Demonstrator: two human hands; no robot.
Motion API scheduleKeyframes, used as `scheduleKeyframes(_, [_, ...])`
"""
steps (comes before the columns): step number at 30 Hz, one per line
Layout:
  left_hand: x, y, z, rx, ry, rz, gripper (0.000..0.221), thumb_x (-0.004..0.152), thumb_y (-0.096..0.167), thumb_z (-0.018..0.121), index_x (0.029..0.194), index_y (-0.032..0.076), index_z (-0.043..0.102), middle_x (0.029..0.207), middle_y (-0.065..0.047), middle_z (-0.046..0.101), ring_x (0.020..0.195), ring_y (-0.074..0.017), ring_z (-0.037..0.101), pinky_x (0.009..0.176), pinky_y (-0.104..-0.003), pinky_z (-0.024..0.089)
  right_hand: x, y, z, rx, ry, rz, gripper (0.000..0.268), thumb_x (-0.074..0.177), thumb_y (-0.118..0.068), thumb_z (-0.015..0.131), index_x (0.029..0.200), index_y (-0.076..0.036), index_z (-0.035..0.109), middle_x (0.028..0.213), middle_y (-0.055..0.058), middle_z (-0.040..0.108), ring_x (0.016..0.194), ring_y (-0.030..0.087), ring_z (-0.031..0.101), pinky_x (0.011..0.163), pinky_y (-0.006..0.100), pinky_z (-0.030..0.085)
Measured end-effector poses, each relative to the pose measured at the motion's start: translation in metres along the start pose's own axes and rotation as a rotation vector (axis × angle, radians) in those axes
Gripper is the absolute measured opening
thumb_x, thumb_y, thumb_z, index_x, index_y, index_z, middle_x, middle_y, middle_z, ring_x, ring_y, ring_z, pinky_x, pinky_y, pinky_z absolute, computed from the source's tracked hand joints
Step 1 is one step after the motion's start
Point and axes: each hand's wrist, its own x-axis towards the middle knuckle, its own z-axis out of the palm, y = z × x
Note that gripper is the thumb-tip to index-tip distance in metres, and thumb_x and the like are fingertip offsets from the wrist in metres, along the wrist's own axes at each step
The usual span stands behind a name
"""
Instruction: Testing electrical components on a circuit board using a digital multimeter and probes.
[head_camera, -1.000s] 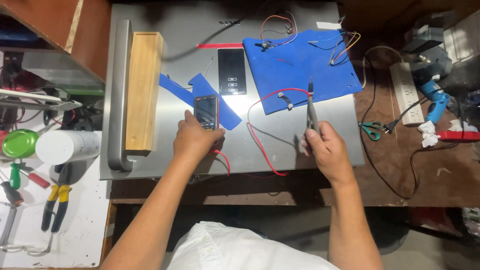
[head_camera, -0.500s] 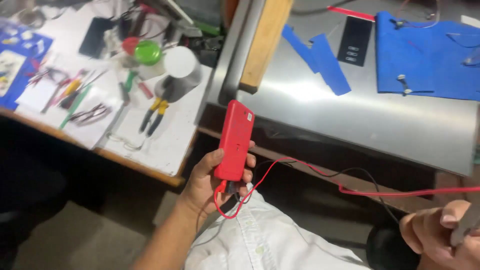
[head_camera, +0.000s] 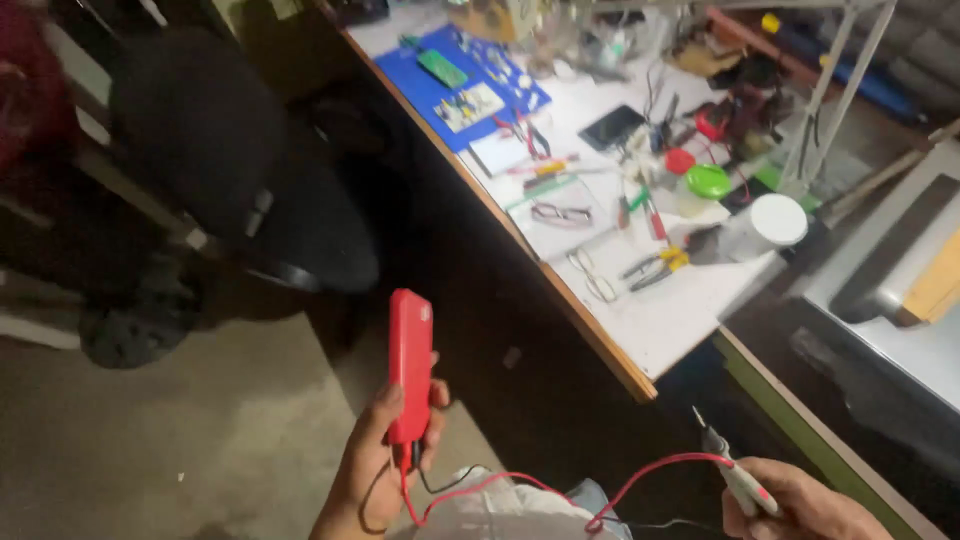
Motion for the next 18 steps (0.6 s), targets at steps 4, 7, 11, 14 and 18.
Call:
scheduleKeyframes(4, [0.004, 0.071, -0.058, 0.231, 0.226, 0.274, 0.074, 0.101, 0.048, 0.070, 0.161, 0.006, 0.065, 0.115, -0.017, 0.071, 0.062, -0.0186, 0.057, 0.036, -0.028, 0.032, 0.073, -0.036, 0.030, -1.272, 0.232, 0.271, 0.061, 0.100, -0.008, 0.082, 0.153, -0.035, 0.091, 0.134, -0.008, 0.098, 0.126, 0.011, 0.097, 0.103, 0.035, 0.057])
scheduleKeyframes(7, [0.021, 0.108, -0.084, 0.291, 0.251, 0.482, 0.070, 0.101, 0.044, 0.076, 0.159, 0.008, 0.064, 0.114, -0.016, 0.072, 0.068, -0.0181, 0.062, 0.045, -0.028, 0.042, 0.119, -0.045, 0.029, -1.687, 0.015, -0.105, 0.050, 0.102, -0.016, 0.075, 0.147, -0.037, 0.077, 0.145, -0.015, 0.086, 0.137, 0.008, 0.085, 0.130, 0.049, 0.054])
scheduleKeyframes(11, [0.063, 0.155, -0.112, 0.451, 0.407, 0.565, 0.057, 0.100, 0.035, 0.073, 0.150, 0.011, 0.060, 0.118, -0.012, 0.075, 0.068, -0.0174, 0.062, 0.046, -0.028, 0.043, 0.190, -0.031, 0.003, -1.808, 0.294, -0.385, 0.028, 0.106, -0.019, 0.071, 0.134, -0.017, 0.073, 0.127, 0.005, 0.088, 0.117, 0.024, 0.084, 0.152, 0.059, 0.039])
scheduleKeyframes(14, [0.101, 0.199, -0.103, 0.573, 0.516, 0.561, 0.043, 0.100, 0.030, 0.069, 0.138, 0.012, 0.061, 0.123, -0.007, 0.074, 0.071, -0.0162, 0.059, 0.050, -0.029, 0.040, 0.226, -0.011, -0.030, -1.591, 0.440, -0.418, 0.053, 0.108, -0.012, 0.065, 0.160, -0.005, 0.062, 0.159, 0.021, 0.070, 0.170, 0.038, 0.061, 0.134, 0.055, 0.052])
scheduleKeyframes(18, [0.155, 0.240, -0.122, 0.649, 0.625, 0.580, 0.060, 0.101, 0.026, 0.071, 0.158, 0.011, 0.061, 0.121, -0.008, 0.075, 0.074, -0.0192, 0.057, 0.060, -0.030, 0.040, 0.296, 0.016, -0.037, -1.355, 0.934, -0.059, 0.047, 0.116, -0.046, 0.071, 0.148, -0.013, 0.079, 0.152, 0.020, 0.080, 0.133, 0.048, 0.076, 0.112, 0.061, 0.054])
